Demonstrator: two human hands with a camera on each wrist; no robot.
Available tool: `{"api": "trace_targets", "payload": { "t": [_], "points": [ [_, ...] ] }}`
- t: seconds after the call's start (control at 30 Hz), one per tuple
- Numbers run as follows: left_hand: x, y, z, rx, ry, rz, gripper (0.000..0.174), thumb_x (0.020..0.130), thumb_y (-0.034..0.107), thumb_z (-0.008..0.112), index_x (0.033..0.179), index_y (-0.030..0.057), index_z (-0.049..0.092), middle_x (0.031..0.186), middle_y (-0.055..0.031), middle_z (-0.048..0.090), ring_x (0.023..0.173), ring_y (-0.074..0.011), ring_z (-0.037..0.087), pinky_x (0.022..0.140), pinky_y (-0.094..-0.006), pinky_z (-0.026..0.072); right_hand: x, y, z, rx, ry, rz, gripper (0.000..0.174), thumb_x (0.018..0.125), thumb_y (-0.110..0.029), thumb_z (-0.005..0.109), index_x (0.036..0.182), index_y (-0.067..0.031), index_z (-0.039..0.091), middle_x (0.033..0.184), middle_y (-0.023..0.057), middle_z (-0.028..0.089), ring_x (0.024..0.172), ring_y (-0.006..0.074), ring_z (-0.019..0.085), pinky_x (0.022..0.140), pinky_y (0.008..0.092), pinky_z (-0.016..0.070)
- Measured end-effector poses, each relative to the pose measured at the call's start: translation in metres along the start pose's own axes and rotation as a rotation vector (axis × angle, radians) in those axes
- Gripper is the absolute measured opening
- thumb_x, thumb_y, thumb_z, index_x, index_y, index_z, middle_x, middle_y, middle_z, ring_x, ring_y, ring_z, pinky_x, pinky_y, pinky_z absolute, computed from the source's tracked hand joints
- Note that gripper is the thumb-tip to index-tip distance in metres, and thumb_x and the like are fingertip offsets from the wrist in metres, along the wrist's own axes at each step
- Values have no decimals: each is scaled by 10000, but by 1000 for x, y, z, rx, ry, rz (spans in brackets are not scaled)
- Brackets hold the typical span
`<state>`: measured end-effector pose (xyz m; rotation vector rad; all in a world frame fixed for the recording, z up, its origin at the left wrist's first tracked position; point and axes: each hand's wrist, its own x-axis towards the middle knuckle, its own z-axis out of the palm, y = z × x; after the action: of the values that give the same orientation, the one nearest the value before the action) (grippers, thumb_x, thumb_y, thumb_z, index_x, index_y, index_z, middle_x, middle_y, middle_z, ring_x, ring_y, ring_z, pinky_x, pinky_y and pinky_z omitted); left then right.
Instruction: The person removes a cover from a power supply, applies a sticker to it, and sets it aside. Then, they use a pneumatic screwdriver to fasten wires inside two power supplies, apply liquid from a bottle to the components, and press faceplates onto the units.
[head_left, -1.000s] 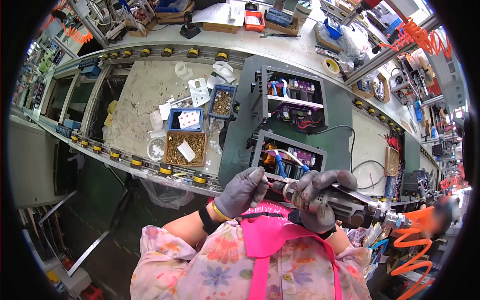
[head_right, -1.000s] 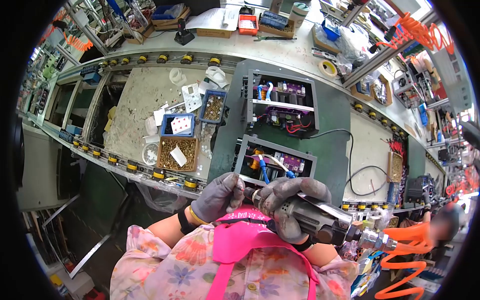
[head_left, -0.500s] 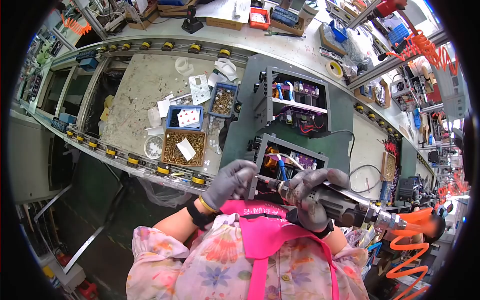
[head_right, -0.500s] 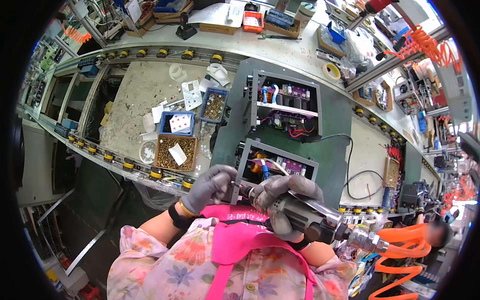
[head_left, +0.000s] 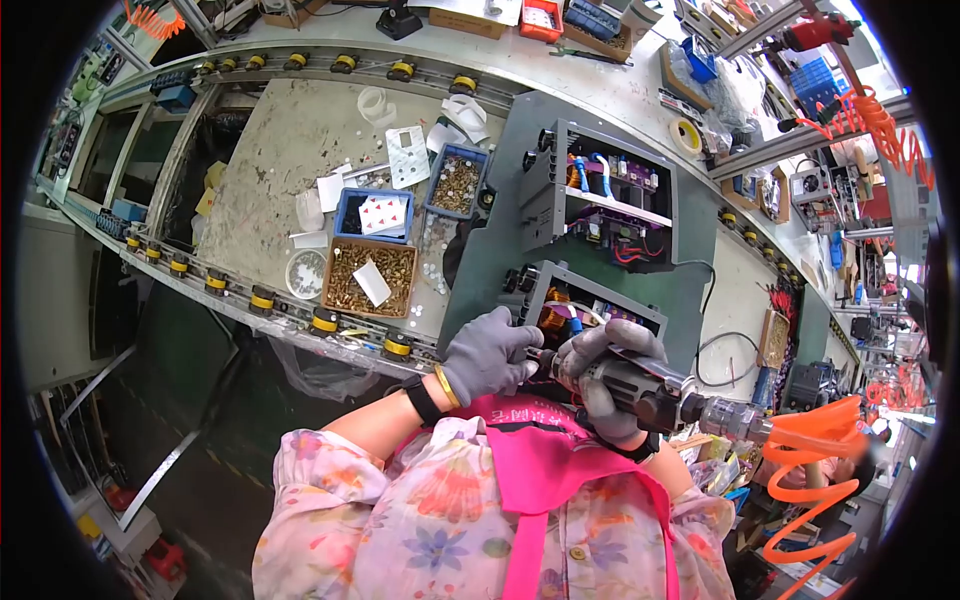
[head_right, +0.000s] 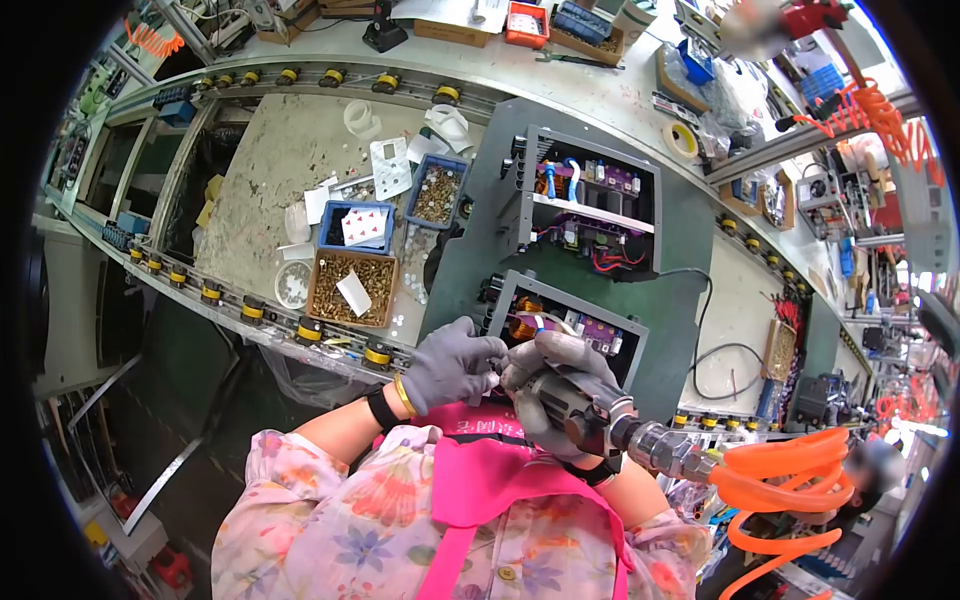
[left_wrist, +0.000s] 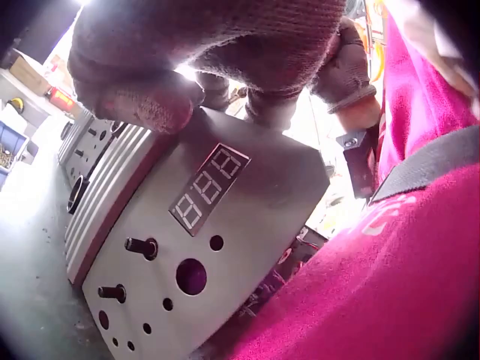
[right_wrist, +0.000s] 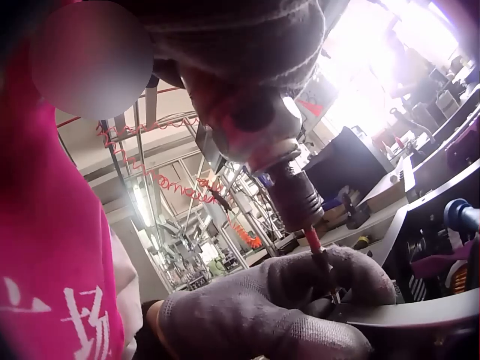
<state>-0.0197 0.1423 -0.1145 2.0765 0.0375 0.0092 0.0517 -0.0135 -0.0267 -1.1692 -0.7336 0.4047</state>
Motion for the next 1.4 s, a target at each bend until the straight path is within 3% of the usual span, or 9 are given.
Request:
{"api": "trace_targets", "payload": {
  "t": [0.27,0.37,0.8,0.9,0.93,1.07,1.1,1.13,1.4],
  "points": [
    [1,-3,-1,5,-14,12,341,662,230,760,988,190,667,757,-108,455,682,-276,516,606,-385,438,2,6,-2,-85,-58,82,615,734,94,583,1299,-88,423,946,110,611,848,185,630,806,355,509],
    [1,-2,-3,-22,-42,-15,326,668,245,754,976,194,659,800,-119,479,741,-298,524,640,-403,430,-4,5,2,-67,-17,177,533,816,-83,668,1293,-102,430,988,116,577,801,209,583,727,373,502],
    [2,-9,-5,46,-85,35,371,736,350,716,1053,179,628,808,-127,492,734,-272,530,626,-382,430,5,19,5,-146,-123,63,509,804,-67,678,1260,-99,455,960,114,572,810,201,580,712,359,505],
    [5,-21,-17,-426,-125,25,398,781,301,695,1112,122,568,897,-104,553,766,-211,582,670,-329,474,14,9,7,-166,-83,81,524,809,-75,682,1273,-80,437,993,129,558,761,201,585,687,375,507],
    [12,-13,-58,-831,-300,-420,376,816,208,660,1137,71,521,1002,-90,579,807,-166,617,727,-287,502,34,-3,2,-69,-67,15,518,818,-100,676,1273,-60,431,951,120,550,703,205,587,641,377,520],
    [38,-11,-101,-1204,13,-158,274,915,52,456,1174,-27,491,1115,-168,585,987,-246,624,893,-370,525,90,-53,8,25,42,-138,624,807,-105,667,1343,-44,355,837,110,528,580,166,539,532,342,499],
    [49,3,-110,-1205,52,-172,251,926,69,459,1154,-29,497,1111,-172,590,971,-245,631,851,-350,543,103,-62,5,29,39,-210,629,802,-85,659,1353,-31,361,878,124,544,561,166,539,535,348,505],
    [60,16,-114,-1206,90,-181,233,937,86,463,1134,-31,503,1108,-176,595,956,-244,639,810,-329,560,116,-66,-18,15,-225,-244,595,858,-156,571,1395,-76,327,1084,115,495,815,225,534,588,394,495],
    [122,16,-95,-1182,87,-249,195,913,244,593,856,58,592,648,-37,640,454,-82,561,354,-185,389,162,-59,-30,-24,-40,-372,567,847,-125,568,1369,-30,368,1055,130,529,810,211,540,691,379,498]
  ]
}}
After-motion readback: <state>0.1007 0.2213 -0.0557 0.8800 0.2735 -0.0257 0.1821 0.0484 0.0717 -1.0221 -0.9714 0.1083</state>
